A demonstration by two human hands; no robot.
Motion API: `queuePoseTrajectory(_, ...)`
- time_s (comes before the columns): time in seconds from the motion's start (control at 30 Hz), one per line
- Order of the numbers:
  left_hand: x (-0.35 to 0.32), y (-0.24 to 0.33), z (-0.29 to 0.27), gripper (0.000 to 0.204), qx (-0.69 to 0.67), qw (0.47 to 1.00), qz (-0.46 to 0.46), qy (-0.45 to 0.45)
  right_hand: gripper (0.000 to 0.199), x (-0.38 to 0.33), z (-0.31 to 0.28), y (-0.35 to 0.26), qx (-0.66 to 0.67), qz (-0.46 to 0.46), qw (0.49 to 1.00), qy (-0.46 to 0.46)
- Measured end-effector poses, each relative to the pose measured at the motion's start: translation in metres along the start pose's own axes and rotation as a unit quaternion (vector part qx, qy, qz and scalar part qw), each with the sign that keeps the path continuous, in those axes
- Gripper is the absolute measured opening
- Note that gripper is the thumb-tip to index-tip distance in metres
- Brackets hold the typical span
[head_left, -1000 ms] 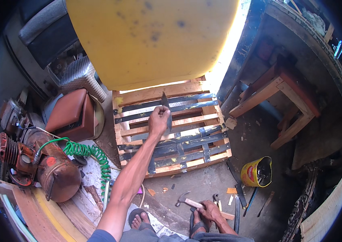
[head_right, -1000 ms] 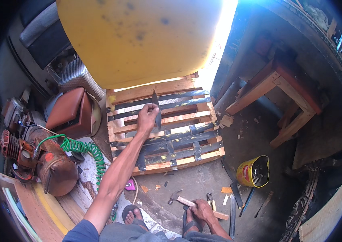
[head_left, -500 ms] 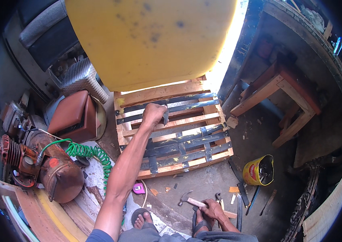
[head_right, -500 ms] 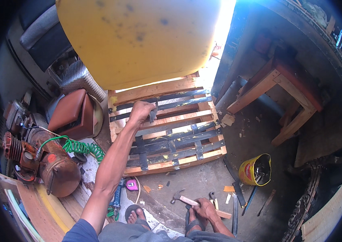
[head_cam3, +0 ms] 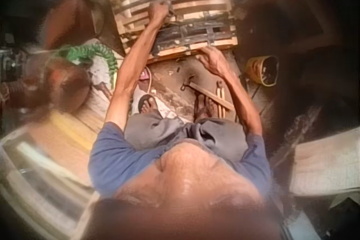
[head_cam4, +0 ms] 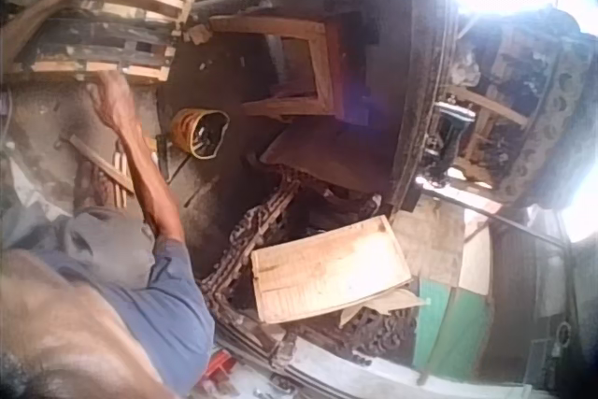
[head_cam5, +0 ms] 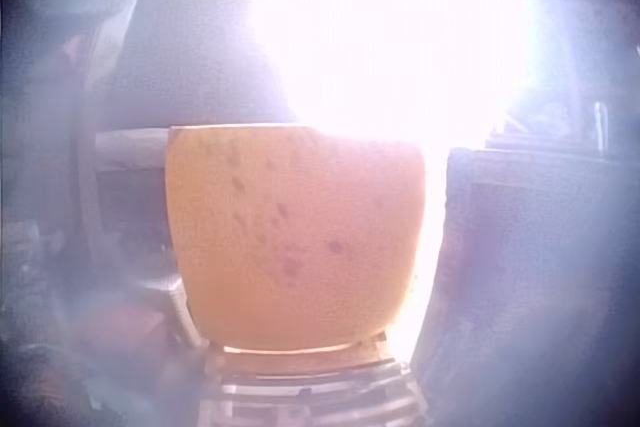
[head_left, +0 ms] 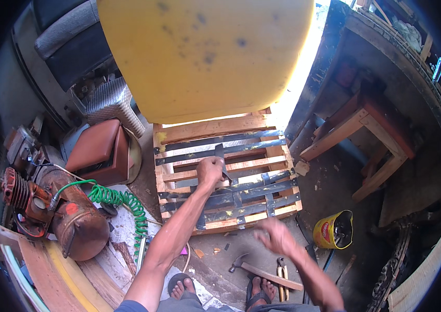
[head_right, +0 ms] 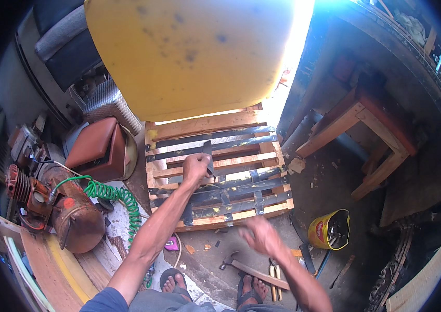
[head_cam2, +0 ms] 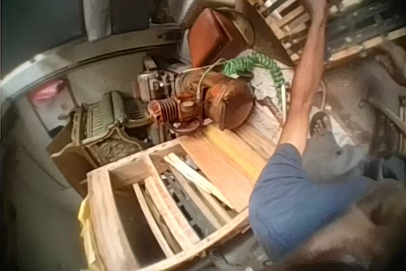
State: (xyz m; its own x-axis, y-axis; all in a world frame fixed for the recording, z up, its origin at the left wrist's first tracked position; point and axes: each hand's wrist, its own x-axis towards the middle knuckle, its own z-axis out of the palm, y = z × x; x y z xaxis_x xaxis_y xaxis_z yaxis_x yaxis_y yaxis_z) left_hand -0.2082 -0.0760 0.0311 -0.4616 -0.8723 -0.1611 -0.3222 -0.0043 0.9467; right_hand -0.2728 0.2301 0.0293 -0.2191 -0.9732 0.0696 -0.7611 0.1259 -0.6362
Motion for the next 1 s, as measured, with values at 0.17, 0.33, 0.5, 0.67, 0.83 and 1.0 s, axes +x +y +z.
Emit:
queuePoseTrajectory(0.17,0.001,-0.010,-0.010,0.026,-0.094,0.995,-0.021,-0.030,0.029,0.233,-0.049,-0.031,-0.084,-0.094,0.985,0.121)
queuePoseTrajectory(0.33,0.001,-0.006,-0.004,0.027,-0.128,0.991,-0.020,-0.029,0.059,0.337,-0.034,0.005,-0.169,0.146,0.972,-0.066)
queuePoseTrajectory(0.5,0.011,-0.013,-0.010,0.028,-0.054,0.998,-0.025,-0.021,0.068,0.354,-0.044,-0.001,-0.154,0.149,0.971,-0.105)
queuePoseTrajectory(0.67,0.019,-0.014,-0.004,0.028,-0.012,1.000,0.000,-0.001,0.068,0.362,-0.037,0.027,-0.163,0.160,0.970,-0.082)
queuePoseTrajectory(0.83,0.031,-0.015,-0.011,0.029,-0.070,0.992,-0.097,-0.042,0.054,0.356,-0.050,0.009,-0.100,0.149,0.979,-0.100)
queuePoseTrajectory(1.0,0.045,-0.029,-0.010,0.029,-0.102,0.987,-0.125,-0.026,0.049,0.347,-0.039,0.007,-0.076,0.159,0.981,-0.078)
